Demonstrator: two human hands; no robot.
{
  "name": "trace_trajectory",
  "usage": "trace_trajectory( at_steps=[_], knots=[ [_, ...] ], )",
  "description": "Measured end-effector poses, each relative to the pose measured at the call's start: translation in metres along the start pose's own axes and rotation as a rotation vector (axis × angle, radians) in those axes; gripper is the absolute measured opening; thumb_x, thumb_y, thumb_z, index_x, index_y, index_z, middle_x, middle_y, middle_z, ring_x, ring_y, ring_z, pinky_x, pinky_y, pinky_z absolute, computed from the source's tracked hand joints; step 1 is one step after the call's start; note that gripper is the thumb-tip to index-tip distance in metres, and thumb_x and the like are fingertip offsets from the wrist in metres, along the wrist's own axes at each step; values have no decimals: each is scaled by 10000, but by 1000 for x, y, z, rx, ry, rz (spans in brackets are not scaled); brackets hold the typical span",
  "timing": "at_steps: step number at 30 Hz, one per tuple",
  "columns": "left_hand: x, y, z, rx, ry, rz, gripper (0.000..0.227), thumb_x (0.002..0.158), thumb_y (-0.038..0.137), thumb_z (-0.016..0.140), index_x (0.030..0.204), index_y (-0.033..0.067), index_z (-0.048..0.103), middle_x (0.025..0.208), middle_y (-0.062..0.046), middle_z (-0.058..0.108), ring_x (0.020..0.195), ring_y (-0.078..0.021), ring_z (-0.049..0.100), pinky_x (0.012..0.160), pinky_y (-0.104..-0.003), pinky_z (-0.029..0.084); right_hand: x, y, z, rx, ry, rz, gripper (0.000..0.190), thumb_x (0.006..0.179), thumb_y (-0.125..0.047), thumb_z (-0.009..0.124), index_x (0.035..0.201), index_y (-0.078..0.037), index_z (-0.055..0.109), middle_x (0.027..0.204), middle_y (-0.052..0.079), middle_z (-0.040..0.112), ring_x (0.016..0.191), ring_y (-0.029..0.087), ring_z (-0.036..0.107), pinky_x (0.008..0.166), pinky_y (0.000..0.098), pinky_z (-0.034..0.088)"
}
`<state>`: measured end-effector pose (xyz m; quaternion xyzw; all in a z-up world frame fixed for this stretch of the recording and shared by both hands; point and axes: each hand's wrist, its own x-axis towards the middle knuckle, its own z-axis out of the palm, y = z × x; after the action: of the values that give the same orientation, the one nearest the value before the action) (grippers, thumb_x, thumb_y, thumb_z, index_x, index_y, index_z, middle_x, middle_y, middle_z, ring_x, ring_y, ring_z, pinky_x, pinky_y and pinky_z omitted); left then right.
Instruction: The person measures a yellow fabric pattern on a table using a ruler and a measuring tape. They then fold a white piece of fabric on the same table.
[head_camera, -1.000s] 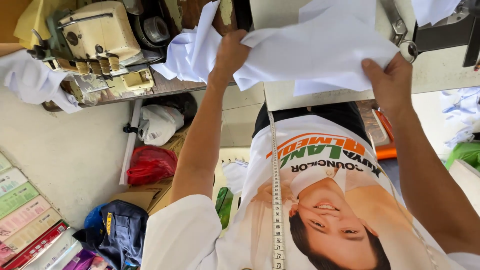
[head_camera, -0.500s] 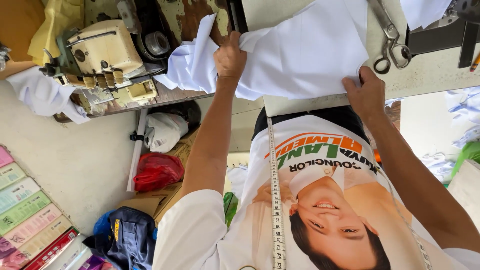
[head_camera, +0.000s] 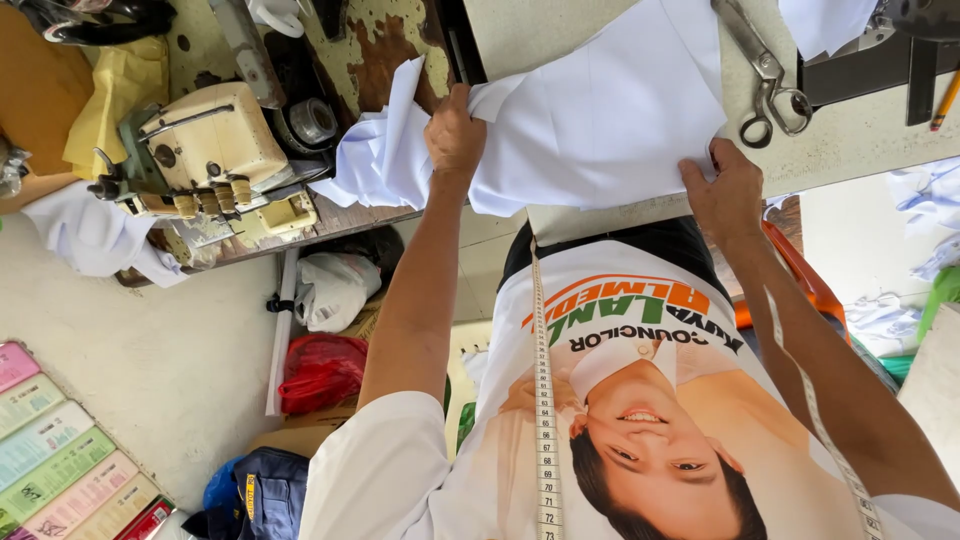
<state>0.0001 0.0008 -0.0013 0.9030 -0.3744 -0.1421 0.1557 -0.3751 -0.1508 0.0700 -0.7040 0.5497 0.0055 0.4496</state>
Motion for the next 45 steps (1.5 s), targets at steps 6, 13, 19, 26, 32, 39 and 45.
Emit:
trace_trajectory(
  at_steps=[6,13,19,26,32,39,45],
  knots=[
    [-4,13,-9,-86,-18,51,518,667,-58,435,1137,102,583,962,-105,687,808,-377,649,603,-527,558,6,9,6,-11,21,15,266,1030,-281,702,1023,-44,582,795,64,511,714,256,429,617,455,408],
    [-8,11,-17,-94,-25,14,447,678,-58,430,1058,104,600,873,-96,698,766,-362,656,590,-501,545,16,17,3,60,46,-79,445,994,-249,732,1337,27,661,1125,189,722,900,313,671,802,454,552],
    [-37,12,-25,-177,39,-53,346,804,50,504,1102,175,631,967,-96,726,934,-405,717,874,-551,588,16,32,14,-99,320,-744,188,972,86,715,976,-91,778,1009,89,705,878,308,676,811,378,570],
    [-56,-3,3,-199,92,-34,378,817,9,510,1141,148,649,999,-112,735,977,-378,723,883,-486,595,-8,-4,16,-64,253,-660,329,946,81,695,1093,-184,824,1065,87,735,895,281,706,836,356,583],
    [-37,14,-6,-128,58,-92,409,840,39,446,1167,224,606,1014,-66,753,944,-380,731,889,-531,576,2,22,6,164,217,-52,234,1025,-77,743,1244,5,734,1065,213,731,856,300,693,776,392,577],
    [-23,20,-22,-151,-94,-4,273,884,149,559,1151,167,613,958,-97,739,897,-372,717,768,-525,579,8,25,-9,36,93,7,352,1020,-280,770,1248,-14,729,1059,156,732,870,261,670,747,425,554],
    [-49,40,-31,77,129,258,532,851,211,648,1350,93,509,1278,-148,523,1110,-311,544,930,-447,486,16,20,-13,12,69,-7,310,1018,-289,742,1125,2,746,961,113,721,830,251,637,752,432,533]
  ],
)
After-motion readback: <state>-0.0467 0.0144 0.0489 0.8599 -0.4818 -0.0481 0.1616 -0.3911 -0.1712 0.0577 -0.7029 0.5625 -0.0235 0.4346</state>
